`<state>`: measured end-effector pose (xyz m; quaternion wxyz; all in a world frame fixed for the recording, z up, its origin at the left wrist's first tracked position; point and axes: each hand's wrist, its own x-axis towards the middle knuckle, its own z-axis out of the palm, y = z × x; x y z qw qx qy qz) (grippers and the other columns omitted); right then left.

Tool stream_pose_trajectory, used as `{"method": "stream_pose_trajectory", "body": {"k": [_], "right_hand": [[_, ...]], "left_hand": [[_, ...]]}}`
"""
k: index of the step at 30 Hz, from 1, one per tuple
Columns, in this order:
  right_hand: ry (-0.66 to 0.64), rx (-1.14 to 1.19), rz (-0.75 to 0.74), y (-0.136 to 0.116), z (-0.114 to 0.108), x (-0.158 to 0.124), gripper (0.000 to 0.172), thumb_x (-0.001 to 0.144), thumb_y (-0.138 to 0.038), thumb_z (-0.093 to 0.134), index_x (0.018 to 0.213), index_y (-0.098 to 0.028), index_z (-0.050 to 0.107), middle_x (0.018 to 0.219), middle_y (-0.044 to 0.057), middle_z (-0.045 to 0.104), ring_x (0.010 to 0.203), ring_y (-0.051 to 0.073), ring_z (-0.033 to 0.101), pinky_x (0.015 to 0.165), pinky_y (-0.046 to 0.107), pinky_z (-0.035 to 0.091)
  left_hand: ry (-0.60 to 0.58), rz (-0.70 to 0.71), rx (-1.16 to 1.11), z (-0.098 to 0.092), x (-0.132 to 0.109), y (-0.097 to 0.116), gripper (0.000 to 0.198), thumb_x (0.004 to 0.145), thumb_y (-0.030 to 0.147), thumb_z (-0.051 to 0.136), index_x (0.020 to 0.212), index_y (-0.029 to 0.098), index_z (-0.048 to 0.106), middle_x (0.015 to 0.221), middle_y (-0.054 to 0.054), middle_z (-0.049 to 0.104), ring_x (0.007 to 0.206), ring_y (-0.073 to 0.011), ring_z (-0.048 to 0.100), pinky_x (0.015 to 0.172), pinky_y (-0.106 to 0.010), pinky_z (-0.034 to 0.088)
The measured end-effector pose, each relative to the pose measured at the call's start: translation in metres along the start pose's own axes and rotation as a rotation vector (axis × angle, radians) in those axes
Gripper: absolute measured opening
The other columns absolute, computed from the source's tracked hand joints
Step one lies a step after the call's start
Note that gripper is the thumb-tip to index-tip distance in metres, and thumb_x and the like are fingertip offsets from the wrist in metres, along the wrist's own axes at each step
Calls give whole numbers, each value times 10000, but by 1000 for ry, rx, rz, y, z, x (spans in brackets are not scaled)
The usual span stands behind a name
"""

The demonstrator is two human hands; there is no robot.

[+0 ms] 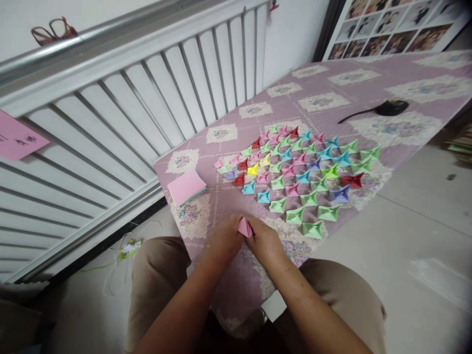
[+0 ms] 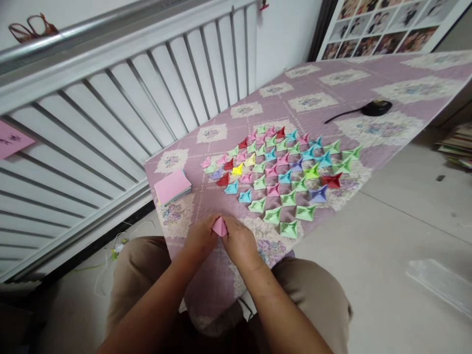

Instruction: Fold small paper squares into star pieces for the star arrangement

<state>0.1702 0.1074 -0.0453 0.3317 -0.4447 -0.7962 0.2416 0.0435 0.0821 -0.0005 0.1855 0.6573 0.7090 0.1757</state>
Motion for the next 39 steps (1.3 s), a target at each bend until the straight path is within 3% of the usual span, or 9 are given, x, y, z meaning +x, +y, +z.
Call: {"method": "stream_pose_trajectory", "body": {"k": [5, 12, 18, 22, 30, 35, 39], "right_hand": [[-43, -121, 57, -2, -1, 1, 200, 859, -243, 457, 941, -178, 628, 866, 74, 684, 776, 197, 622, 659, 271, 397], [-122, -214, 72, -6, -2, 3, 168, 862, -256, 476, 903, -182, 621, 860, 71, 684, 747, 194, 614, 611, 269, 339], [-102, -220, 95, -7, -1, 3, 183, 862, -250, 468, 922, -194, 632, 831, 64, 687, 754, 192, 615, 610, 264, 339], [-68, -196, 80, -5, 0, 3, 187, 862, -245, 462, 934, -195, 626, 847, 62, 682, 771, 193, 617, 626, 266, 354], [-62, -195, 139, -2, -3, 3, 156, 821, -250, 484, 699, -224, 578, 662, 0, 609, 614, 155, 548, 549, 260, 289], [-101, -123, 82, -2, -5, 2, 135, 824, -244, 498, 721, -223, 582, 684, -5, 593, 644, 149, 536, 572, 251, 322], [-8, 47, -33, -1, -3, 2, 142, 856, -272, 509, 942, -204, 599, 833, 34, 606, 784, 171, 559, 690, 266, 409]], "left_hand": [[8, -12, 92, 3, 4, -7, 237, 829, 197, 480, 1000, 215, 644, 957, -47, 677, 915, -208, 606, 829, -314, 459], [-16, 21, 109, 3, 8, -11, 322, 801, 162, 495, 1084, 238, 629, 1014, -36, 677, 937, -207, 602, 826, -309, 452], [21, -9, 120, 6, 9, -11, 207, 862, 203, 450, 921, 211, 649, 902, -46, 669, 863, -200, 601, 777, -302, 447], [16, -18, 83, 7, 8, -9, 192, 854, 184, 456, 928, 205, 632, 904, -43, 663, 843, -189, 593, 755, -289, 441], [-34, -53, 21, 6, 3, -15, 215, 817, 204, 505, 983, 215, 641, 995, -49, 651, 899, -198, 591, 819, -318, 452], [-58, -25, -117, 8, 4, -23, 306, 761, 123, 484, 1004, 207, 650, 992, -24, 665, 898, -178, 587, 834, -300, 453], [-82, -19, -213, 6, 3, -25, 308, 763, 116, 430, 945, 210, 660, 904, 3, 677, 828, -154, 591, 781, -267, 452]]}}
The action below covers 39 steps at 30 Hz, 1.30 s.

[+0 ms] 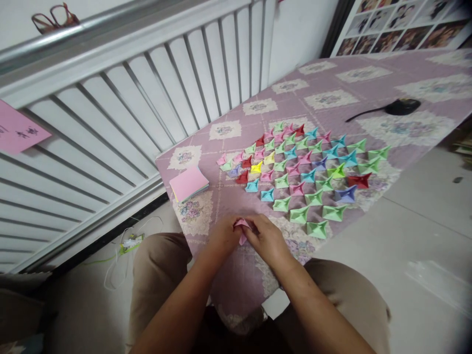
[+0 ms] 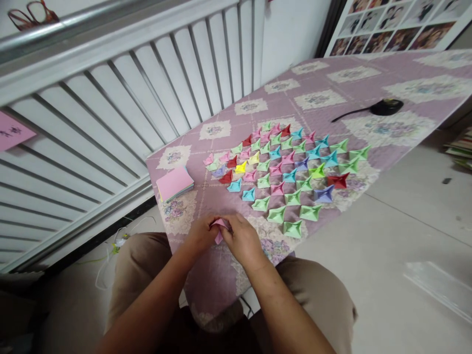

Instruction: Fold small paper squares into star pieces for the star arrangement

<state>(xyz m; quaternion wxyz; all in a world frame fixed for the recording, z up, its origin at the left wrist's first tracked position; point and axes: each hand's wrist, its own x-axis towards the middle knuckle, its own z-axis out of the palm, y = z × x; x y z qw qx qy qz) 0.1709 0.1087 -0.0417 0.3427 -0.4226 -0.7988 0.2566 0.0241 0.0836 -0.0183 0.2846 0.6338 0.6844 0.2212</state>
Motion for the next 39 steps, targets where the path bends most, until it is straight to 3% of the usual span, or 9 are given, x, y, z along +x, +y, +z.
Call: {"method": "stream_pose_trajectory", "body": {"k": [4, 8, 14, 20, 24, 30, 34, 39], "right_hand": [[68, 43, -58, 0, 4, 0, 124, 883, -283, 491, 920, -188, 560, 821, 43, 579, 765, 170, 556, 700, 279, 435], [-20, -57, -162, -1, 4, 0, 196, 930, -236, 386, 868, -196, 567, 813, 42, 574, 764, 166, 552, 714, 278, 436], [-78, -175, -227, 1, 3, 0, 206, 910, -193, 418, 1001, -187, 604, 887, 56, 599, 816, 174, 553, 744, 275, 432], [-168, -133, -292, 1, 1, 3, 231, 863, -164, 461, 1005, -196, 640, 972, 63, 626, 881, 191, 546, 790, 305, 431], [-184, -82, -311, 1, 2, 3, 291, 839, -148, 475, 1082, -203, 627, 1045, 82, 622, 943, 213, 545, 839, 338, 428], [-158, 67, -219, 4, 0, -1, 164, 836, -164, 505, 912, -198, 646, 868, 66, 596, 833, 202, 547, 749, 326, 439], [-135, 291, -116, 3, -3, -4, 154, 833, -166, 521, 916, -220, 637, 868, 37, 590, 816, 164, 558, 725, 279, 441], [-121, 507, 105, 2, -3, -4, 163, 837, -302, 561, 945, -216, 648, 861, 20, 624, 773, 152, 579, 704, 265, 455]], "left_hand": [[-34, -15, 24, -3, -1, -1, 273, 792, 142, 392, 844, 195, 655, 796, 5, 667, 743, -142, 585, 691, -239, 438], [-62, -18, 33, -7, -1, -3, 283, 789, 144, 387, 871, 193, 653, 819, 5, 674, 765, -141, 587, 698, -231, 439], [-102, -74, 78, -13, 0, -4, 271, 806, 161, 376, 807, 176, 646, 753, -6, 657, 719, -148, 582, 677, -241, 442], [-67, -31, -28, -15, 4, -8, 307, 754, 127, 426, 971, 178, 637, 897, -13, 676, 801, -154, 586, 752, -254, 446], [-168, -12, -120, -19, 6, -10, 285, 746, 112, 401, 873, 169, 649, 773, 8, 648, 720, -138, 566, 683, -238, 429], [-265, 44, -280, -34, 1, -3, 249, 862, 283, 446, 846, 141, 649, 682, 19, 573, 632, -111, 494, 614, -222, 375], [-283, 108, -429, -38, -5, -6, 329, 875, 396, 495, 999, 141, 662, 894, -30, 643, 824, -155, 554, 754, -249, 405], [-333, 76, -704, -29, -12, -13, 396, 788, 363, 646, 1131, 165, 632, 1014, -57, 665, 928, -191, 585, 843, -289, 415]]}}
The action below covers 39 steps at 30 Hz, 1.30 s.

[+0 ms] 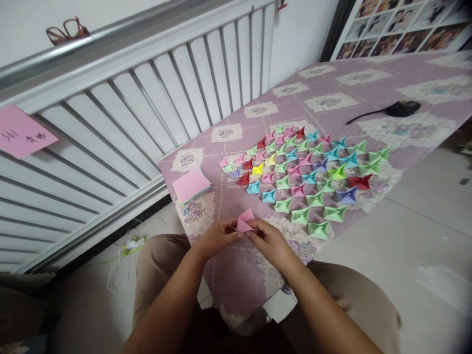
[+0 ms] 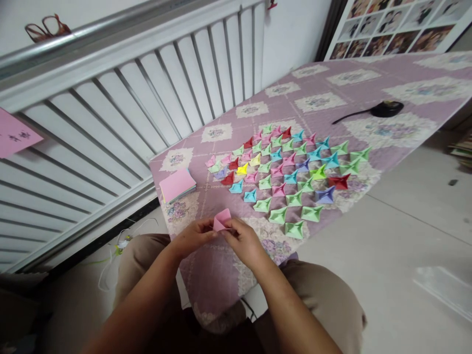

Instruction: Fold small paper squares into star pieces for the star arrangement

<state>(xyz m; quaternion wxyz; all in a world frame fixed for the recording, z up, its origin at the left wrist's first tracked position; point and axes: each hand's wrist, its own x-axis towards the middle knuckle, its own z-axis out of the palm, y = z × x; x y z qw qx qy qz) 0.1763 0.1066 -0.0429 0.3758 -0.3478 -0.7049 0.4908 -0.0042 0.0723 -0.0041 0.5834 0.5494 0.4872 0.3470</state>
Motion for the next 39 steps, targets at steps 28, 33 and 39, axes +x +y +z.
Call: {"method": "stream_pose_trajectory", "body": {"k": [28, 33, 39], "right_hand": [[49, 186, 99, -9, -3, 3, 201, 771, -372, 619, 835, -192, 680, 988, 55, 616, 912, 190, 591, 820, 307, 472], [23, 184, 81, -14, -4, 2, 191, 787, -367, 595, 849, -199, 658, 952, 46, 608, 900, 186, 584, 808, 300, 481], [42, 182, 129, -13, -2, 3, 270, 786, -357, 595, 1000, -203, 650, 964, 51, 625, 931, 203, 581, 843, 330, 470]], "left_hand": [[341, -132, 23, 39, 0, -7, 310, 781, 378, 597, 960, 147, 698, 689, 11, 597, 578, -86, 453, 576, -217, 371], [362, -151, 69, 39, -1, 0, 305, 779, 390, 596, 930, 145, 698, 650, 18, 579, 575, -90, 456, 571, -216, 365], [327, -147, 94, 36, -2, 1, 260, 796, 331, 558, 918, 148, 696, 634, 26, 565, 561, -87, 458, 563, -214, 361]]}}
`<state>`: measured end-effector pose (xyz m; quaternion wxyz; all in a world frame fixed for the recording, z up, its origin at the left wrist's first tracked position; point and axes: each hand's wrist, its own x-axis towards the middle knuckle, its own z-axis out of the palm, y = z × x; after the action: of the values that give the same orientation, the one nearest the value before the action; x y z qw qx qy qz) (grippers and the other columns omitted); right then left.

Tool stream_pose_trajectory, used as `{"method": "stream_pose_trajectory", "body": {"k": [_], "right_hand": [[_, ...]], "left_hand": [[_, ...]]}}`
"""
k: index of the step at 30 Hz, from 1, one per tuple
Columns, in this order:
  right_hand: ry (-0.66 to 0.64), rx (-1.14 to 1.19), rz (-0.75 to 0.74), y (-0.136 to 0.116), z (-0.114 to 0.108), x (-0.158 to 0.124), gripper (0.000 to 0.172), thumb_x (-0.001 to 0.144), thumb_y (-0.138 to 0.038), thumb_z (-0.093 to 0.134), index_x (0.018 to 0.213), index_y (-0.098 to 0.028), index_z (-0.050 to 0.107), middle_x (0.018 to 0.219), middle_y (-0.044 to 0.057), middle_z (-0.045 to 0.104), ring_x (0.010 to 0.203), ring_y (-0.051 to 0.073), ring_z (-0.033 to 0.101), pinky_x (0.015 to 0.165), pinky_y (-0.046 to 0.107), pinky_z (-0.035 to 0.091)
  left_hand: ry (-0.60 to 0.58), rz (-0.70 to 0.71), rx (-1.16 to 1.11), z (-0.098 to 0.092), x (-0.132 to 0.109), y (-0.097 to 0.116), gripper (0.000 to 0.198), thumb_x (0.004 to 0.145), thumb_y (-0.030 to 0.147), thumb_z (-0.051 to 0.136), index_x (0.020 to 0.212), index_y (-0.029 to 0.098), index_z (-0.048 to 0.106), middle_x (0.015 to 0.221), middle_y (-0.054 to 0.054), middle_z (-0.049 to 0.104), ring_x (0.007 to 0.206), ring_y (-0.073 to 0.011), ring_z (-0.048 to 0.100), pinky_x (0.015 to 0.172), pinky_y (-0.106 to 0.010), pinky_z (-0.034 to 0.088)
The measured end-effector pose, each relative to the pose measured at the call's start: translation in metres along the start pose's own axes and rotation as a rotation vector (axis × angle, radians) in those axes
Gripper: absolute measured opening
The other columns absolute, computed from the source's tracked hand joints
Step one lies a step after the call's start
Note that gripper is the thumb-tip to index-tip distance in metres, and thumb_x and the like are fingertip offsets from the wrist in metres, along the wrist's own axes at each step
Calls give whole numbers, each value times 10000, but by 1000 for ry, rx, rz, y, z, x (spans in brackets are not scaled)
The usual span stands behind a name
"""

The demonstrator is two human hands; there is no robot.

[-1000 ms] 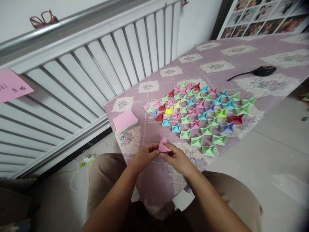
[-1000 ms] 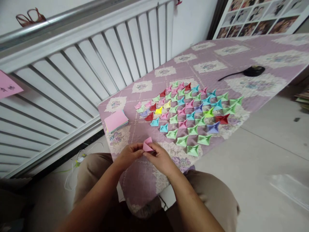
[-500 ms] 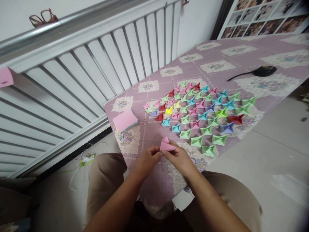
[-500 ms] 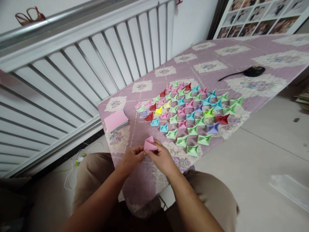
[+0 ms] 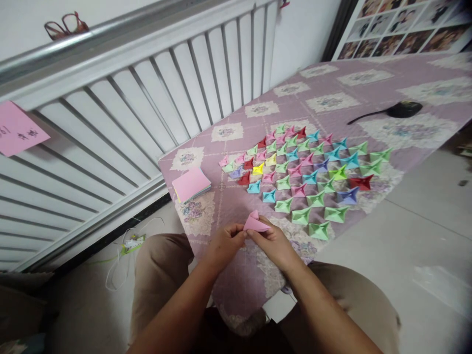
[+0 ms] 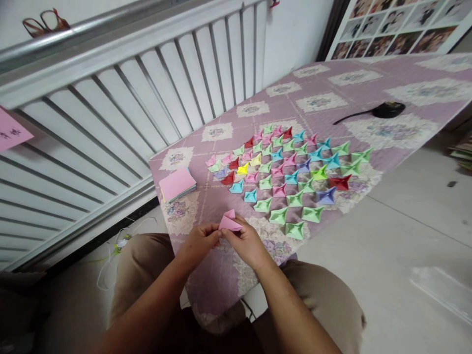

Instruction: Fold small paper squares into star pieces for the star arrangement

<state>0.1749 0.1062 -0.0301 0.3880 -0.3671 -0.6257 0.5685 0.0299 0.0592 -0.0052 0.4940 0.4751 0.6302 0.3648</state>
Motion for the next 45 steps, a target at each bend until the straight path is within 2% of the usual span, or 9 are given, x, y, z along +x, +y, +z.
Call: {"method": "stream_pose_trajectory", "body": {"k": [9, 15, 20, 28, 34, 36, 38, 41, 45], "right_hand": [[-10, 0, -44, 9, 0, 0, 215, 803, -362, 591, 918, -195, 661, 1057, 60, 606, 958, 194, 591, 827, 308, 486], [-13, -89, -67, 11, 1, 0, 206, 807, -327, 584, 950, -210, 674, 1042, 57, 625, 932, 194, 600, 815, 313, 490], [21, 13, 1, 11, 2, 0, 326, 804, -371, 582, 1082, -208, 628, 856, 24, 647, 761, 169, 595, 699, 294, 495], [95, -17, 57, 11, -1, 1, 226, 790, -409, 579, 809, -190, 629, 729, 2, 628, 686, 157, 552, 644, 276, 453], [132, 17, 52, 18, 3, 3, 189, 770, -401, 592, 760, -213, 568, 676, -18, 586, 631, 142, 526, 600, 264, 433], [201, 61, 53, 20, 4, 5, 205, 743, -397, 619, 810, -229, 524, 647, -36, 554, 593, 136, 509, 565, 260, 418], [246, 122, 68, 22, 5, 7, 322, 718, -393, 642, 958, -242, 490, 629, -55, 535, 570, 139, 507, 547, 261, 414], [189, 201, 108, 21, 2, 8, 472, 709, -410, 648, 1110, -240, 465, 643, -55, 553, 578, 146, 526, 554, 266, 422], [96, 192, 135, 18, -1, 6, 262, 737, -459, 628, 820, -216, 579, 684, -22, 579, 606, 131, 517, 572, 255, 414]], "left_hand": [[27, -24, -1, 4, 0, -5, 202, 802, 296, 530, 783, 158, 676, 568, 34, 538, 530, -92, 464, 545, -216, 364], [9, -41, -6, 4, 4, -14, 186, 795, 318, 562, 827, 165, 662, 603, 37, 555, 524, -88, 455, 546, -216, 364], [11, -119, -28, 4, 7, -21, 237, 797, 394, 571, 759, 166, 623, 552, 37, 535, 495, -84, 445, 529, -214, 363], [-77, -113, -103, 6, 10, -25, 236, 775, 396, 593, 754, 162, 568, 596, 35, 562, 473, -73, 447, 509, -210, 368], [-4, -115, -68, 10, 10, -21, 244, 802, 392, 558, 709, 168, 534, 628, 17, 595, 489, -76, 458, 508, -208, 364], [3, -117, -63, 11, 9, -20, 239, 804, 375, 553, 682, 171, 525, 616, 15, 591, 492, -79, 459, 508, -210, 361], [2, -115, -62, 12, 8, -19, 232, 804, 360, 546, 668, 173, 529, 600, 16, 582, 487, -80, 452, 506, -212, 356], [-18, -112, -69, 11, 8, -18, 221, 801, 348, 540, 669, 171, 542, 600, 17, 579, 479, -77, 440, 505, -214, 349], [-51, -102, -73, 8, 8, -19, 199, 797, 336, 539, 701, 163, 566, 644, 17, 595, 495, -73, 434, 517, -214, 348]]}}
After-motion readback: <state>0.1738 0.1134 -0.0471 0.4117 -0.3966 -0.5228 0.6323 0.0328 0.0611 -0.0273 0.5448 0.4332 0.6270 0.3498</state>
